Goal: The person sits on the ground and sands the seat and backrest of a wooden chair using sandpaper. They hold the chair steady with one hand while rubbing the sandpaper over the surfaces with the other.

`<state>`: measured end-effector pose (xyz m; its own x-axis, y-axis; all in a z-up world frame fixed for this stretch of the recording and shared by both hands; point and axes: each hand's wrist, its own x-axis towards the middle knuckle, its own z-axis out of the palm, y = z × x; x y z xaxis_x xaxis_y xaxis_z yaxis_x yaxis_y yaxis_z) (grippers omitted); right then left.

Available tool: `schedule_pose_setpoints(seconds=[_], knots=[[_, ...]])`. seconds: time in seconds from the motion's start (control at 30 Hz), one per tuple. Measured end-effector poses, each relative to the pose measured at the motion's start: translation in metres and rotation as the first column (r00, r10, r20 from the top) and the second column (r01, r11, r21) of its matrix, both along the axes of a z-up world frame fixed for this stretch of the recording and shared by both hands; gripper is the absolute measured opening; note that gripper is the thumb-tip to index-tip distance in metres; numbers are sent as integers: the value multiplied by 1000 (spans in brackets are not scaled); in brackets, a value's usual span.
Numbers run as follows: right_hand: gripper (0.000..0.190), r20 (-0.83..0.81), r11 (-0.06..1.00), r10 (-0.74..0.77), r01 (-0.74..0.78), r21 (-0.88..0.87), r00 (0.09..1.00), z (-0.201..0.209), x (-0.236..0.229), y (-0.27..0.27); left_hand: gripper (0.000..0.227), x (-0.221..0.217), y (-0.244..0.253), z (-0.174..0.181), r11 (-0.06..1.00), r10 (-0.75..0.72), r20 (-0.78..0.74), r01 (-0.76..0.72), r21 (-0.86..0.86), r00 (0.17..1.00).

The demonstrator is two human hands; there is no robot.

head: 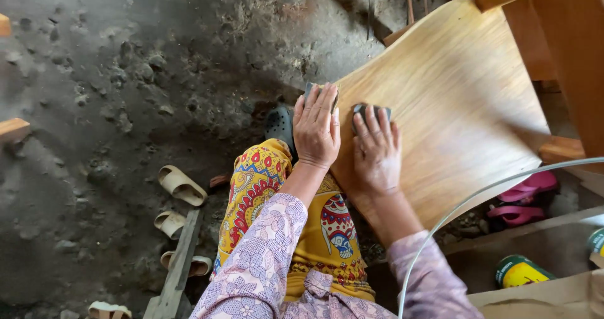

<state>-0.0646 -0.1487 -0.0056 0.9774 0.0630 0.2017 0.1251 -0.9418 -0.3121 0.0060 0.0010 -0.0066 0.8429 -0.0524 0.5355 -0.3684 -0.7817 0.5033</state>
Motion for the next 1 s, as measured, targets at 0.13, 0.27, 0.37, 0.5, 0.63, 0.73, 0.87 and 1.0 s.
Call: schedule_pose_setpoints(seconds=[0.13,0.27,0.37,0.5,0.63,0.73,0.87,1.0], knots=[[51,-13,997,-45,45,-55,999,-17,67,-72,41,-1,-1,2,1000,-7,-19,7,4,1000],[47,6,984,-164,164,-68,986,-11,119,-142,40,-4,2,16,997,-78,-175,73,-35,982],[42,50,966,-256,254,49,965,-27,138,-146,40,-6,2,12,996,-69,-194,57,-64,979],[42,-139,923,-143,183,338,980,-59,117,-67,39,-3,1,6,999,-30,-100,26,-43,995],[50,-78,998,-52,55,41,996,9,26,28,38,-3,-2,6,999,19,5,-19,-35,1000],[56,-30,996,77,-78,-42,997,-2,32,-1,39,-1,-1,5,999,13,-5,-13,-36,1000],[46,106,912,193,-138,-386,975,-21,89,-76,40,-2,1,5,999,25,-25,-26,-47,999],[43,134,988,-99,114,-109,986,-16,131,-137,40,-1,-3,1,999,12,-32,-14,-45,999]])
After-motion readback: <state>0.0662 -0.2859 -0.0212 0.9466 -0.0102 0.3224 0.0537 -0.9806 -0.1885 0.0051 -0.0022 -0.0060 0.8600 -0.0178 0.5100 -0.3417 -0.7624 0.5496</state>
